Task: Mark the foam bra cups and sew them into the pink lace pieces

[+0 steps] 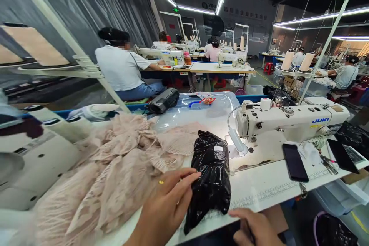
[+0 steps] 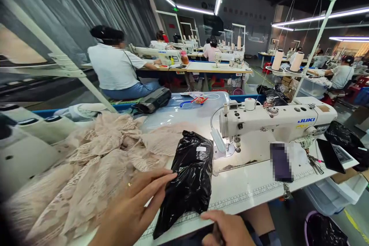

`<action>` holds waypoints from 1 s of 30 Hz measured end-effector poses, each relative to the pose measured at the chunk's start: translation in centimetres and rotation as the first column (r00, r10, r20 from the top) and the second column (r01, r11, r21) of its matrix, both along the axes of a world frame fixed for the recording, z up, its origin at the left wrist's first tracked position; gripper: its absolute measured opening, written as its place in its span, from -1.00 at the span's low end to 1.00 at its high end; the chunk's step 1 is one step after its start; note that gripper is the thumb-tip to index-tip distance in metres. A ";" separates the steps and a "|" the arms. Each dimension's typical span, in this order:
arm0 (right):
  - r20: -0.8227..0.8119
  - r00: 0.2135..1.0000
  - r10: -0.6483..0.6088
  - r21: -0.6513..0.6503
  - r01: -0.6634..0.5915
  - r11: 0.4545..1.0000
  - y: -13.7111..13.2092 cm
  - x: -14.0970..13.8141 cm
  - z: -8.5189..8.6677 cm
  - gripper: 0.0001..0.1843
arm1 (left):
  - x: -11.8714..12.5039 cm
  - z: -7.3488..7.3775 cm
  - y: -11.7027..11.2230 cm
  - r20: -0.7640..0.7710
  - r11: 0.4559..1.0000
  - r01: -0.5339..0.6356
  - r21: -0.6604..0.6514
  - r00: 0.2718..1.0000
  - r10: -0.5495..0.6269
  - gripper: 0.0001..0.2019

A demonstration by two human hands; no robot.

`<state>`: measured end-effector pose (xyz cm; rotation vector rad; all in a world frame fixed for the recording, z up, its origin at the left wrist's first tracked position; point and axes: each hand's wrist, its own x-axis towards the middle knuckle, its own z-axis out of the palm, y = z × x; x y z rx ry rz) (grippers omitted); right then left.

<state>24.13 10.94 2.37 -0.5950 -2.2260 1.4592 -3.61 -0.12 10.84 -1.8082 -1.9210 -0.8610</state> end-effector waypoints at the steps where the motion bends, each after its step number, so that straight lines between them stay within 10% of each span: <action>1: -0.006 0.999 -0.044 0.026 0.044 0.999 0.7 0.5 1.2 -0.52 | 1.7 -0.3 -0.7 0.051 0.998 0.004 0.061 0.999 -0.007 -0.69; 6: 0.006 0.998 0.055 0.043 -0.055 0.998 3.1 -0.3 5.5 -0.53 | 7.5 -3.8 -1.7 -0.028 0.993 -0.108 0.055 0.994 0.110 -0.77; 10: 0.027 0.989 0.147 0.100 -0.149 0.984 3.7 -2.7 6.9 -0.63 | 7.4 -5.8 -0.6 0.063 0.939 -0.267 -0.216 0.956 0.286 -0.86; 14: 0.150 0.977 0.149 0.316 -0.190 0.929 4.5 -4.6 6.3 -0.80 | 6.5 -4.8 0.1 0.352 0.873 -0.144 -0.465 0.875 0.333 -0.81; 20: 0.244 0.966 0.088 0.589 -0.220 0.778 5.4 -4.3 4.7 -0.89 | 7.2 -2.0 0.2 0.698 0.904 0.107 -0.414 0.675 0.240 -0.68; 30: 0.219 0.972 0.080 0.850 -0.231 0.474 5.0 -4.9 5.5 -0.88 | 7.3 -1.3 0.2 0.784 0.891 0.200 -0.408 0.577 0.229 -0.62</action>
